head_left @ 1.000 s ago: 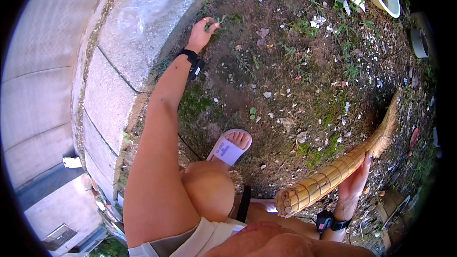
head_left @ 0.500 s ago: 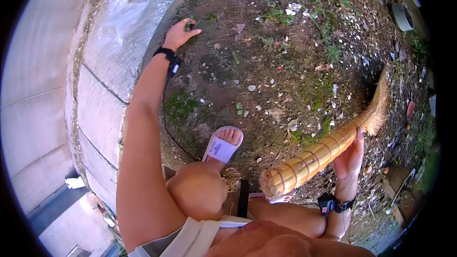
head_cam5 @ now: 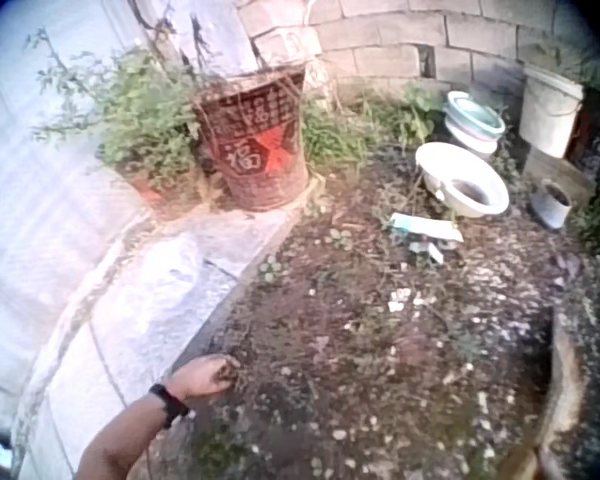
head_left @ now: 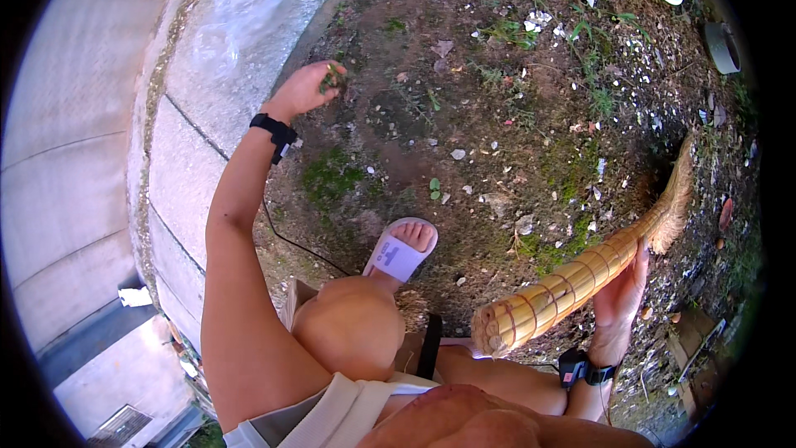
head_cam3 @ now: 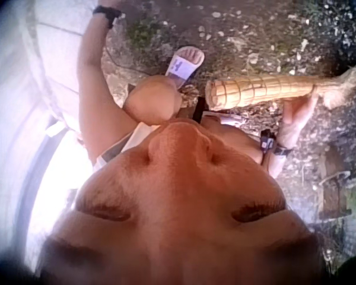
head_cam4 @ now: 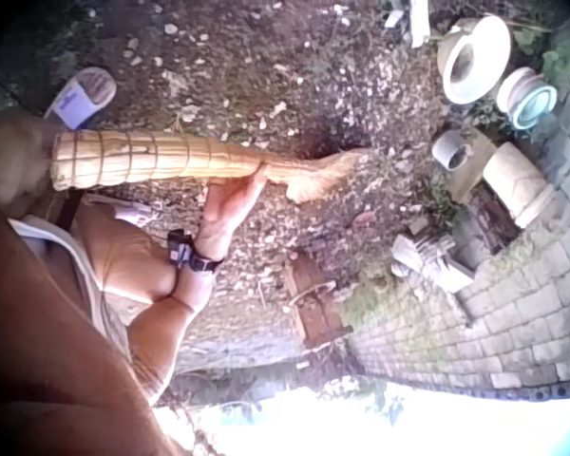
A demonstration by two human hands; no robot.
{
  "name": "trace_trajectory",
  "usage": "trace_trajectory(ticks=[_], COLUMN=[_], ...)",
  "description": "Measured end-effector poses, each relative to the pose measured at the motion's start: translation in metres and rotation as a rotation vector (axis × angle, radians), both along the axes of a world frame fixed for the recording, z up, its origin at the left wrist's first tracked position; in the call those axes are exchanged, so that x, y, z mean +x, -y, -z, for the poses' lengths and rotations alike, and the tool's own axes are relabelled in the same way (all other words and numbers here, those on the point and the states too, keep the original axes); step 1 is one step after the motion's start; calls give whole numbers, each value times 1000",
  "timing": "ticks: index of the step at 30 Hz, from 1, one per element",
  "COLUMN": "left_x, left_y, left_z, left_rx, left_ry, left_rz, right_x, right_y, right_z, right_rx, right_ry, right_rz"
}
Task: The person picks up a broom and then proceeds to pull weeds from the ground by hand while holding the broom in one hand.
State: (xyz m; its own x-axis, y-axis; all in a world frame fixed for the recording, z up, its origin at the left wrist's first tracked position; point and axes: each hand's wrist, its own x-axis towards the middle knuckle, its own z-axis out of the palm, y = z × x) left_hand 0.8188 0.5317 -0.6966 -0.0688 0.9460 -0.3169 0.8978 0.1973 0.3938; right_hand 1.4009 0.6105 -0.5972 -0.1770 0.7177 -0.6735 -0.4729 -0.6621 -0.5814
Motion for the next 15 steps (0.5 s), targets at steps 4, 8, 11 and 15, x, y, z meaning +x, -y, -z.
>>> trace_trajectory(ticks=[4, 8, 11, 15], left_x=[5, -2, 5, 0], left_y=[8, 4, -6, 12], left_z=[23, 46, 43, 48], left_rx=[10, 22, 98, 88], left_ry=[-107, -47, 45, 453], left_rz=[63, -31, -80, -483], right_x=[-4, 3, 7, 6], right_y=[-1, 1, 3, 4], right_z=[2, -2, -6, -6], right_rx=[-26, -16, 26, 5], right_ry=[-12, 8, -30, -41], right_rz=[-47, 15, -33, -38])
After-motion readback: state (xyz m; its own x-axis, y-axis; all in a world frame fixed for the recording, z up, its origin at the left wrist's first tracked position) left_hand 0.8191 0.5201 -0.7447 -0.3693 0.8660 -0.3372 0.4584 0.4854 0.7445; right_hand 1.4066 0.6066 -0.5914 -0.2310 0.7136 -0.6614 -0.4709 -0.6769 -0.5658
